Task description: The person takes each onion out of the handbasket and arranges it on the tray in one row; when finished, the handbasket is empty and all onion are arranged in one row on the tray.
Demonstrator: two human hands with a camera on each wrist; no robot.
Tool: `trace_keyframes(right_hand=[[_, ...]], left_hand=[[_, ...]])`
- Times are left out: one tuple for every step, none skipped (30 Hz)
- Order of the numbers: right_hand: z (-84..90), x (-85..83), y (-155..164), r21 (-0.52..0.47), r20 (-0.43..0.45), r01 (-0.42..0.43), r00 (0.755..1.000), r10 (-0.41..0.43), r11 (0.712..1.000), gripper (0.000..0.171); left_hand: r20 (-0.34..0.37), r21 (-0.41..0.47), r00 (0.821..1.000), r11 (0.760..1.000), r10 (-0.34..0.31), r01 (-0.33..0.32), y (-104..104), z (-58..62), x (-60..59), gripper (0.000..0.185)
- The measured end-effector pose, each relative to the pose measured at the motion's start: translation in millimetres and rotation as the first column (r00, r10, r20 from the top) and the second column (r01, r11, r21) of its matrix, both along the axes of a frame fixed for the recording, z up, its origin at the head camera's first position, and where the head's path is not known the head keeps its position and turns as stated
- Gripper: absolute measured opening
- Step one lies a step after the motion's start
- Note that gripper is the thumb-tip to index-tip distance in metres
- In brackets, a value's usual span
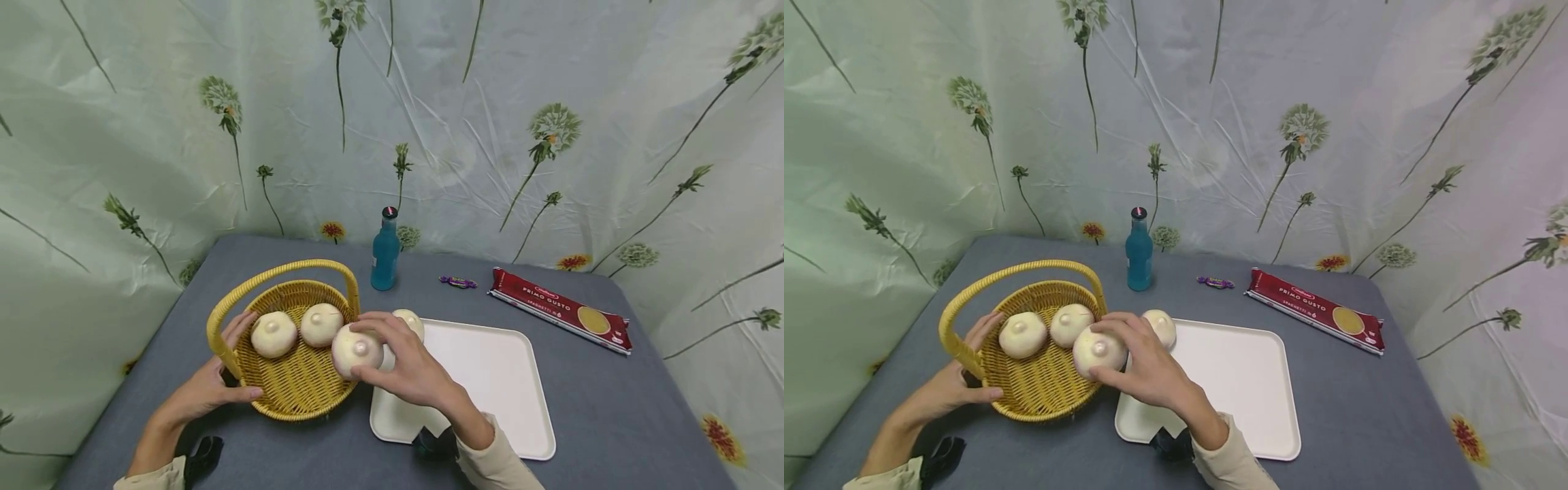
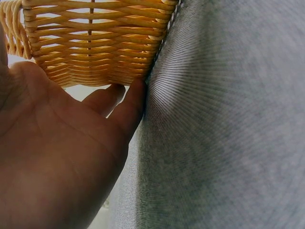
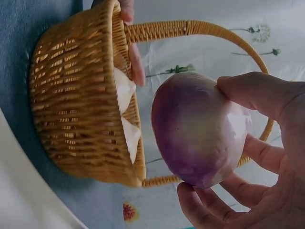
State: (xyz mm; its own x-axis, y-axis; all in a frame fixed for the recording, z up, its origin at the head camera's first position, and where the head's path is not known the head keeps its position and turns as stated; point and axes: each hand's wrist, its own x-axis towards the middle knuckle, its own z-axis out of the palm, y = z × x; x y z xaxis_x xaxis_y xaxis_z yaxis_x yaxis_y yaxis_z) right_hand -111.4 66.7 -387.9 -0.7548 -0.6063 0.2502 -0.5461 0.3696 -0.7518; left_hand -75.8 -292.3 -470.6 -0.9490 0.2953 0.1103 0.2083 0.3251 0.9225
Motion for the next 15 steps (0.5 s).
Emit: trace_keyframes(right_hand=[[-0.5,-0.7,1.7,0.0,-0.002,0.002,1.0,-0.002,1.0,0.051],[-1.0,-1.4,3.4,0.0,-0.004,0.006,1.0,-0.006,1.0,0.051],[-1.5,-2.1,5.0,-0.003,-0.006,0.01,1.0,-0.01,1.0,0.051],[-2.1,-3.0,6.4,-0.007,-0.007,0.012,1.0,-0.012,1.0,0.05],[-2.6,-4.2,7.7,-0.008,-0.007,0.015,1.0,-0.015,1.0,0.05],[-3.1,-5.7,8.6,-0.012,-0.004,0.016,1.0,-0.016,1.0,0.05],[-3.6,-7.3,9.6,-0.015,0.0,0.016,1.0,-0.016,1.0,0.05],[-4.2,-9.0,10.5,-0.017,0.005,0.019,1.0,-0.019,1.0,0.05],[-4.8,-10.8,11.6,-0.018,0.011,0.022,1.0,-0.022,1.0,0.05],[-5.2,-12.6,12.8,-0.016,0.018,0.027,0.999,-0.027,1.0,0.051],[-5.6,-14.4,14.1,-0.013,0.022,0.034,0.999,-0.034,0.999,0.051],[-5.6,-16.0,15.6,-0.012,0.024,0.04,0.999,-0.04,0.999,0.052],[-5.8,-17.5,17.4,-0.008,0.028,0.046,0.999,-0.046,0.999,0.052],[-6.0,-18.8,19.2,-0.004,0.028,0.051,0.998,-0.051,0.999,0.052],[-6.1,-20.0,21.1,-0.002,0.028,0.057,0.998,-0.057,0.998,0.052]], left_hand=[[0.002,0.001,1.0,1.0,0.001,-0.001,0.3,0.0,0.0,0.116],[0.003,0.001,1.0,1.0,0.001,-0.001,0.6,0.1,-0.1,0.116],[0.002,0.0,1.0,1.0,0.0,0.0,0.8,0.2,-0.4,0.116],[0.001,0.0,1.0,1.0,0.0,0.0,0.9,0.3,-0.8,0.116],[-0.001,-0.001,1.0,1.0,0.0,0.0,0.9,0.4,-1.1,0.116],[-0.003,-0.001,1.0,1.0,0.0,0.0,0.8,0.7,-1.3,0.116],[-0.005,0.0,1.0,1.0,0.0,0.0,0.6,0.9,-1.4,0.116],[-0.007,-0.003,1.0,1.0,0.001,-0.001,0.4,1.1,-1.3,0.116],[-0.006,-0.004,1.0,1.0,0.002,-0.002,0.2,1.4,-1.2,0.116],[-0.004,-0.004,1.0,1.0,0.003,-0.003,0.1,1.5,-0.9,0.116],[-0.002,-0.005,1.0,1.0,0.004,-0.004,0.0,1.7,-0.5,0.116],[0.0,-0.006,1.0,1.0,0.005,-0.005,0.0,1.8,-0.1,0.116],[0.002,-0.008,1.0,1.0,0.006,-0.006,0.2,1.9,0.2,0.116],[0.003,-0.01,1.0,1.0,0.006,-0.006,0.4,1.8,0.4,0.116],[0.004,-0.009,1.0,1.0,0.006,-0.006,0.6,1.7,0.6,0.115]])
